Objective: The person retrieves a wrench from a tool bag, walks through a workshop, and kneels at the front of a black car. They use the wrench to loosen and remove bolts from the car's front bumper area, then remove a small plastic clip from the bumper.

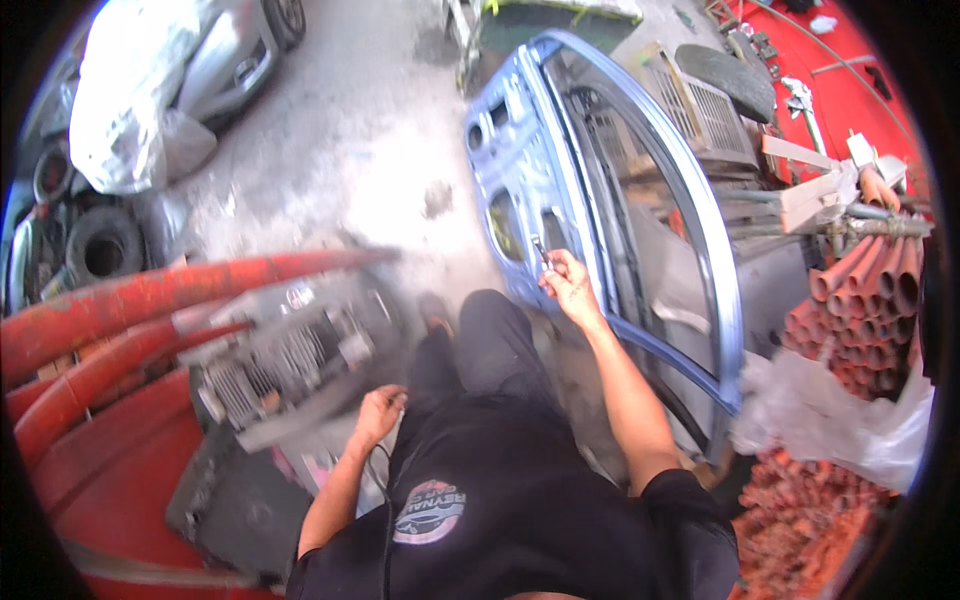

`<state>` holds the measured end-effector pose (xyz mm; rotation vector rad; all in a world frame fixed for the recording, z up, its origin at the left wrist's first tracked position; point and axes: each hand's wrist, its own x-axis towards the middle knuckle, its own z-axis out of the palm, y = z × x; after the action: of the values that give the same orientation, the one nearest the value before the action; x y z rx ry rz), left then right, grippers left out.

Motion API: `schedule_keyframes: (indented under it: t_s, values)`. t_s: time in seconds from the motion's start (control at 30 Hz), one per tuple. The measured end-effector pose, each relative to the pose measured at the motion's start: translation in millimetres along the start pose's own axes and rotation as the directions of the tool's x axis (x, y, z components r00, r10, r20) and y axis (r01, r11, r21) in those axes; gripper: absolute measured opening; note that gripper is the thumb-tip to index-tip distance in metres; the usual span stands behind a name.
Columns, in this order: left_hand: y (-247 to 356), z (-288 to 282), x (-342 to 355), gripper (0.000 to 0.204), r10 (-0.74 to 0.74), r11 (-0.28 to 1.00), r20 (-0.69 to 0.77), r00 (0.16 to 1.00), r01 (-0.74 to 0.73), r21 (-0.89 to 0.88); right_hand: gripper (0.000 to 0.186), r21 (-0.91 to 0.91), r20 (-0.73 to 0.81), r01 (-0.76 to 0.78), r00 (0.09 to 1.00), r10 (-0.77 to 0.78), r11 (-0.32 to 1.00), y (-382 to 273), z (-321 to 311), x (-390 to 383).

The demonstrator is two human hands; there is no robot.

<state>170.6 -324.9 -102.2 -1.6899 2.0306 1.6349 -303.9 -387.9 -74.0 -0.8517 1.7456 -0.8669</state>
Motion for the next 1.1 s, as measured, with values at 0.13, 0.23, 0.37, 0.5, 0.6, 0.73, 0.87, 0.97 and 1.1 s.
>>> schedule_keyframes:
  t_s: [0.13,0.23,0.37,0.5,0.6,0.73,0.87,0.97,1.1]
  values:
    - [-68.4,-38.8,184.2,0.032,0.253,0.961,-0.091,0.963,-0.239,0.139,0.028,-0.146,-0.138,0.361,0.914,-0.381,0.921,113.0,67.7,155.2]
    - [-57.0,-78.5,279.9,0.035,0.125,0.992,-0.041,0.991,-0.124,0.016,0.012,0.247,-0.224,-0.123,0.958,0.18,0.961,210.7,98.2,236.2]
    - [24.1,-183.2,358.4,0.035,0.219,0.961,-0.073,0.973,-0.228,-0.159,0.021,0.099,-0.208,-0.369,0.9,0.382,0.924,182.2,80.1,282.8]
    - [36.4,-286.7,490.7,0.035,0.072,0.989,-0.241,0.968,-0.1,-0.107,0.015,-0.076,-0.113,-0.42,0.905,0.411,0.904,106.6,71.9,380.1]
    - [-4.3,-330.6,591.5,0.035,-0.036,0.943,-0.34,0.94,-0.08,-0.322,0.02,-0.742,-0.051,-0.011,0.998,-0.04,0.671,65.3,73.8,486.7]
    - [-24.6,-384.2,627.1,0.037,-0.3,0.929,-0.073,0.951,0.274,-0.247,0.029,-0.684,-0.013,-0.001,1.0,-0.011,0.73,-45.7,76.3,639.2]
    - [-27.9,-426.8,648.1,0.036,-0.281,0.936,-0.138,0.95,0.239,-0.26,0.026,-0.643,0.133,0.113,0.99,-0.034,0.758,-184.8,99.6,779.6]
    - [-62.5,-458.9,708.8,0.035,-0.237,0.955,-0.202,0.95,0.189,-0.231,0.022,-0.572,0.118,0.141,0.989,-0.09,0.808,-277.4,137.3,874.7]
    - [-69.9,-555.1,812.9,0.034,-0.324,0.925,-0.059,0.944,0.303,-0.228,0.03,-0.544,0.183,0.223,0.972,-0.146,0.809,-343.2,187.7,983.9]
